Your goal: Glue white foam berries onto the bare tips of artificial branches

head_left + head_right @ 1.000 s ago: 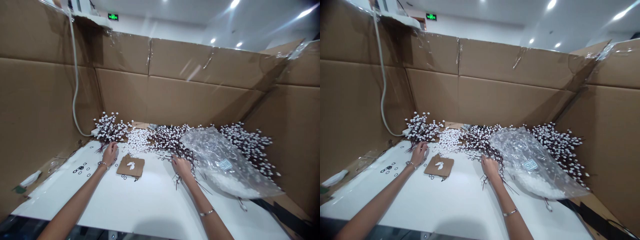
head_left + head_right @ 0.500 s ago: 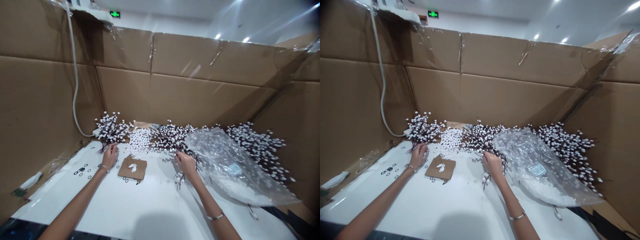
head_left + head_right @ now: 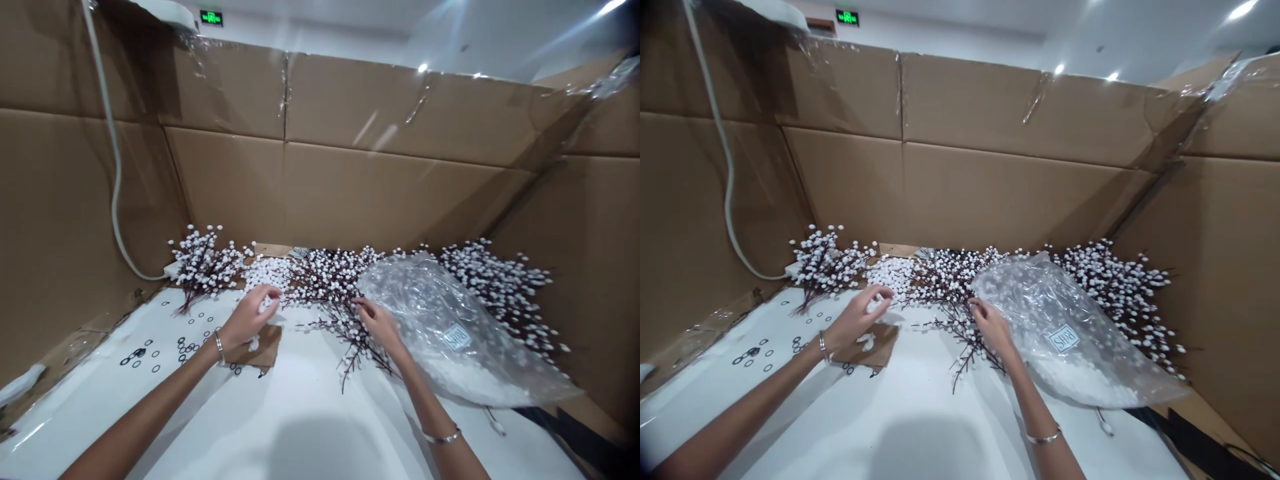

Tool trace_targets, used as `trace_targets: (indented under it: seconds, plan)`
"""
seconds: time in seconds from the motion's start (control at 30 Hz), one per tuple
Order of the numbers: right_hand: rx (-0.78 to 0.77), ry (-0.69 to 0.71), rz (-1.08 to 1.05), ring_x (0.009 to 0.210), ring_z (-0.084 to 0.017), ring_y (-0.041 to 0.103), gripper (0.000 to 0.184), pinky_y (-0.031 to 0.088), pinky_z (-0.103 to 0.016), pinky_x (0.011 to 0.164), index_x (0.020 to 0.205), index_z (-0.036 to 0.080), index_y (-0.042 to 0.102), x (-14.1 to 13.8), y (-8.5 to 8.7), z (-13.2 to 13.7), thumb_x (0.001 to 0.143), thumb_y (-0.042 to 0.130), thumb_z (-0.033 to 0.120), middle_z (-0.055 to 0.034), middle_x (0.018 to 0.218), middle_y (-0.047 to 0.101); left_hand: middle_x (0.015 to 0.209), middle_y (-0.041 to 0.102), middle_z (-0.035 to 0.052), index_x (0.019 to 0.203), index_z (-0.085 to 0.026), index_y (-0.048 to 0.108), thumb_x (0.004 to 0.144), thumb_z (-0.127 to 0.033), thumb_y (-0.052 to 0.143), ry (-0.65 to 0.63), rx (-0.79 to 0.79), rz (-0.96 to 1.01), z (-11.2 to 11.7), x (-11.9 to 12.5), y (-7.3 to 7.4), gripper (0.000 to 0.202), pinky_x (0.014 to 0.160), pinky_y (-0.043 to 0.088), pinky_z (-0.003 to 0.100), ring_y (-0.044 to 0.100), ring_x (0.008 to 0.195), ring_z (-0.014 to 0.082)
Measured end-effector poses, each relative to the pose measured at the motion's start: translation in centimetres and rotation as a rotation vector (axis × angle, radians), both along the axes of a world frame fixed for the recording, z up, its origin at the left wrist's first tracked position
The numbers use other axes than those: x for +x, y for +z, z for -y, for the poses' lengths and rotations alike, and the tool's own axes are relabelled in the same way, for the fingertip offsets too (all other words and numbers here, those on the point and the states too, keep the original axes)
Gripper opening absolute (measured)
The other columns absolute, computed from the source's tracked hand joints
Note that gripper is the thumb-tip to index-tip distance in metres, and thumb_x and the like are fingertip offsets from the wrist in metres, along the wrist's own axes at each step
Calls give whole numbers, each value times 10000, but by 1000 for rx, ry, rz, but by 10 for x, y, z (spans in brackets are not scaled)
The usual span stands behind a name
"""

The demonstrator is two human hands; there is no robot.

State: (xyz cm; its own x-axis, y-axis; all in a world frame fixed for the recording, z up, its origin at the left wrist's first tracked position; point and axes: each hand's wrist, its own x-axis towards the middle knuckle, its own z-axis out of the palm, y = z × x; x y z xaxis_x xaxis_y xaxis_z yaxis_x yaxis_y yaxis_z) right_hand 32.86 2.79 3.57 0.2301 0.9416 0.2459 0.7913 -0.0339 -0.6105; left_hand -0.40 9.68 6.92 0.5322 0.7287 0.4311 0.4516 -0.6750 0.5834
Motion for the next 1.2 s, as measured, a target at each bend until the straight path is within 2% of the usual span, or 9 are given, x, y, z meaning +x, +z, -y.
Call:
trace_targets:
  seconds: [0.1,0.23,0.43,0.5,0.6,0.7,0.87,1.03,1.2]
  plan:
    - [62,-8,-176,592,-176,563,441,400,-272,573,1133,208,684,28,10,-8,863,456,473,-7,673,648,1139,618,59,1141,-224,563,931,-423,533,-219,86,-303,13,37,-3,291,921,435,370,559,1074,231]
    - [100,-13,-308,614,-171,563,449,438,-284,587,1131,173,668,47,25,-4,835,510,473,-34,763,675,1073,650,101,1160,-196,585,851,-325,655,-191,268,-591,15,77,-28,342,837,437,399,601,987,301]
    - [216,202,123,949,-214,621,316,489,-323,791,1146,257,655,18,59,62,937,460,392,-70,1091,681,922,700,82,1081,-234,645,930,-180,410,-142,283,-580,6,94,-37,284,750,450,377,658,865,292]
    - [338,2,426,1176,-296,528,409,412,-441,973,1280,266,581,13,67,73,912,511,430,-102,1297,600,1000,698,92,1170,-241,614,947,-219,394,-135,291,-563,6,92,-34,314,778,464,391,654,924,300]
    - [268,-260,744,1333,-406,367,703,298,-567,1031,1462,175,374,23,68,65,858,575,475,-193,1482,422,1113,681,96,1278,-232,552,979,-300,358,-112,283,-523,11,85,-29,363,834,482,416,644,992,294]
    - [82,-347,801,1172,-373,525,464,332,-541,962,1344,124,514,47,65,49,912,473,288,-205,1228,647,1187,671,88,1300,-218,536,992,-345,345,-59,259,-471,18,73,-24,384,889,485,425,632,1067,282]
    - [63,-402,632,1133,-390,547,451,309,-596,963,1186,191,644,77,96,59,892,480,492,-144,1178,688,1279,639,74,1321,-213,507,988,-398,383,23,227,-455,19,46,-20,401,975,455,416,593,1166,258]
    - [10,-152,113,1172,-322,582,546,382,-507,1031,1176,264,658,94,149,86,848,473,659,-76,1256,662,1293,628,76,1324,-214,508,984,-460,363,54,165,-457,13,29,-27,444,992,447,423,581,1184,261]
    - [172,-84,-388,1259,-273,541,652,422,-450,1045,1298,260,572,114,163,100,915,232,664,-67,1361,591,1248,649,80,1303,-213,530,973,-491,363,67,132,-422,14,22,-32,463,961,476,408,615,1119,264]
